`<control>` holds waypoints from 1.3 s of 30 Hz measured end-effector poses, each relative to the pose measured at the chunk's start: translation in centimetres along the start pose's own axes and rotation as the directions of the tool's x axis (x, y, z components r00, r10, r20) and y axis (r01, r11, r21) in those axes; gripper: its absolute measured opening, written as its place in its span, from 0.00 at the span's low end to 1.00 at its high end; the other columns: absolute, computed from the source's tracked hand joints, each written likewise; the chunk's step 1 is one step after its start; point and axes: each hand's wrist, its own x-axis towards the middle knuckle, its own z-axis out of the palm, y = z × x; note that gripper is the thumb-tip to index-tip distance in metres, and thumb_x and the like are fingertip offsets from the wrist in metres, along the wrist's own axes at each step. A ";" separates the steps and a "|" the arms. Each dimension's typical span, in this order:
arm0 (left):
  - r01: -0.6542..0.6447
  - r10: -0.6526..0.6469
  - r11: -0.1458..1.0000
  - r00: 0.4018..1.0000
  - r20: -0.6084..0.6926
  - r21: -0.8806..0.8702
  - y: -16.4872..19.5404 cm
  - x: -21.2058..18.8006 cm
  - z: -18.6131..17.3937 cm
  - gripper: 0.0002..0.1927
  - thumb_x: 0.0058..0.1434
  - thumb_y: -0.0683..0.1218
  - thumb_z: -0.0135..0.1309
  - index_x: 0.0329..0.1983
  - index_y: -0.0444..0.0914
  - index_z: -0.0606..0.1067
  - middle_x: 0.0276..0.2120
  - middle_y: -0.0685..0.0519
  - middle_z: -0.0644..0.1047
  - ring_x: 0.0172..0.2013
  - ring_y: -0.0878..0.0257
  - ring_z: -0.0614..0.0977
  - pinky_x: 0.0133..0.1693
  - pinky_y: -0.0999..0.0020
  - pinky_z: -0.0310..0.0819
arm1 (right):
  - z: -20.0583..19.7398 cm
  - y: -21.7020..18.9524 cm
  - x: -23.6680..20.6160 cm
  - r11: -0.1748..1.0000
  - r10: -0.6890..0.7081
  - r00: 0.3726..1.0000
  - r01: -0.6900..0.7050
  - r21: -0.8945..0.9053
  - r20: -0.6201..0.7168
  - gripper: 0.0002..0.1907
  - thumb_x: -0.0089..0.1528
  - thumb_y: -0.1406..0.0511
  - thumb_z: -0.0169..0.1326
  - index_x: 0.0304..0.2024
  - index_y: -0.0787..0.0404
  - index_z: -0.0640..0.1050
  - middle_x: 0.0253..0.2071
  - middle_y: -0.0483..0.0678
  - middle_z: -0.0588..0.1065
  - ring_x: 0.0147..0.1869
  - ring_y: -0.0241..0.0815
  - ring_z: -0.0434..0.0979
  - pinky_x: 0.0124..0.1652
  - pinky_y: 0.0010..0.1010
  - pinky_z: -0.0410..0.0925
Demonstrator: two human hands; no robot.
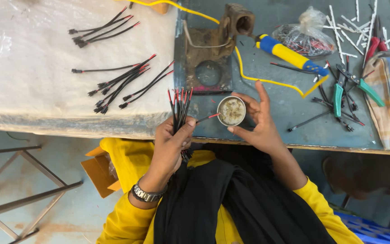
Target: The person applies flux to the exposed ends of several black wires with red conductors, then uses a soldering iron to tin the wire ends. They repeat this process for multiple wires, handling them one at a time and occasionally bundling them together.
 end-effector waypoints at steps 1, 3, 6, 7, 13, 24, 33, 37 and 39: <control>-0.002 0.002 1.000 1.000 -0.008 0.005 -0.1 -0.1 -0.4 0.06 0.65 0.42 0.57 0.40 0.32 0.77 0.23 0.62 0.69 0.21 0.76 0.64 0.23 0.78 0.53 | 0.3 0.1 0.3 0.994 -0.010 1.000 0.009 -0.109 -0.013 0.63 0.57 0.76 0.66 0.79 0.53 0.37 0.73 0.61 0.65 0.74 0.52 0.69 0.71 0.44 0.63; -0.010 0.010 1.000 1.000 -0.025 0.018 -0.3 -0.3 -1.0 0.07 0.66 0.42 0.57 0.41 0.32 0.78 0.23 0.62 0.70 0.21 0.76 0.64 0.23 0.78 0.54 | 0.7 0.3 0.9 0.947 -0.042 0.999 0.030 -0.319 -0.032 0.61 0.56 0.73 0.68 0.79 0.55 0.41 0.70 0.59 0.69 0.73 0.50 0.71 0.71 0.43 0.63; -0.027 0.035 0.997 0.994 -0.102 0.078 -0.8 -0.4 -1.5 0.07 0.65 0.42 0.58 0.40 0.32 0.79 0.22 0.61 0.71 0.19 0.76 0.63 0.22 0.78 0.54 | 0.9 0.1 1.5 0.907 -0.037 0.999 0.023 -0.422 -0.024 0.61 0.55 0.70 0.69 0.78 0.57 0.43 0.69 0.59 0.69 0.73 0.50 0.70 0.70 0.44 0.62; -0.038 0.046 0.996 0.994 -0.099 0.081 -1.0 -0.4 -1.7 0.07 0.65 0.42 0.58 0.40 0.32 0.79 0.22 0.61 0.71 0.19 0.77 0.63 0.22 0.78 0.53 | 0.9 0.0 1.7 0.886 -0.034 0.999 0.018 -0.464 -0.026 0.61 0.53 0.69 0.70 0.77 0.57 0.44 0.69 0.60 0.68 0.72 0.51 0.69 0.67 0.44 0.62; -0.174 0.191 0.952 0.980 -0.048 0.252 -2.0 -0.2 -2.3 0.07 0.66 0.42 0.58 0.41 0.31 0.80 0.26 0.62 0.74 0.25 0.78 0.67 0.28 0.79 0.59 | -0.8 -0.2 2.7 0.993 0.008 0.986 -0.029 -0.119 -0.169 0.59 0.56 0.71 0.66 0.80 0.56 0.45 0.66 0.56 0.70 0.61 0.46 0.74 0.57 0.36 0.68; -0.198 0.222 0.918 0.974 -0.032 0.344 -1.3 -1.4 -1.8 0.07 0.66 0.42 0.58 0.40 0.32 0.78 0.25 0.63 0.71 0.27 0.76 0.67 0.30 0.77 0.62 | -5.4 -0.7 8.4 0.931 0.029 0.901 0.134 0.341 -0.434 0.41 0.70 0.76 0.60 0.79 0.55 0.54 0.52 0.48 0.76 0.39 0.33 0.74 0.36 0.24 0.70; -0.167 0.240 0.892 0.963 -0.126 0.421 -0.1 -2.3 -1.2 0.06 0.65 0.43 0.58 0.38 0.34 0.79 0.25 0.64 0.71 0.27 0.77 0.69 0.30 0.77 0.65 | -7.3 0.3 10.3 0.964 -0.208 0.877 0.108 -0.243 -0.433 0.20 0.76 0.70 0.61 0.68 0.67 0.71 0.51 0.48 0.76 0.45 0.31 0.76 0.38 0.18 0.72; -0.231 0.300 0.895 0.945 -0.132 0.381 -0.3 -3.2 -1.7 0.05 0.67 0.42 0.58 0.39 0.34 0.78 0.27 0.65 0.72 0.29 0.77 0.69 0.32 0.78 0.65 | -9.4 1.1 9.9 0.956 -0.223 0.910 0.133 -0.262 -0.350 0.15 0.79 0.68 0.60 0.64 0.66 0.72 0.46 0.49 0.76 0.43 0.36 0.82 0.33 0.19 0.72; -0.231 0.314 0.898 0.932 -0.179 0.375 -0.3 -3.3 -1.8 0.06 0.68 0.42 0.59 0.39 0.34 0.76 0.27 0.65 0.71 0.29 0.78 0.68 0.32 0.78 0.64 | -10.4 2.4 9.6 0.933 -0.296 0.889 0.191 -0.304 -0.348 0.14 0.79 0.69 0.60 0.62 0.67 0.69 0.45 0.52 0.76 0.40 0.38 0.79 0.33 0.23 0.72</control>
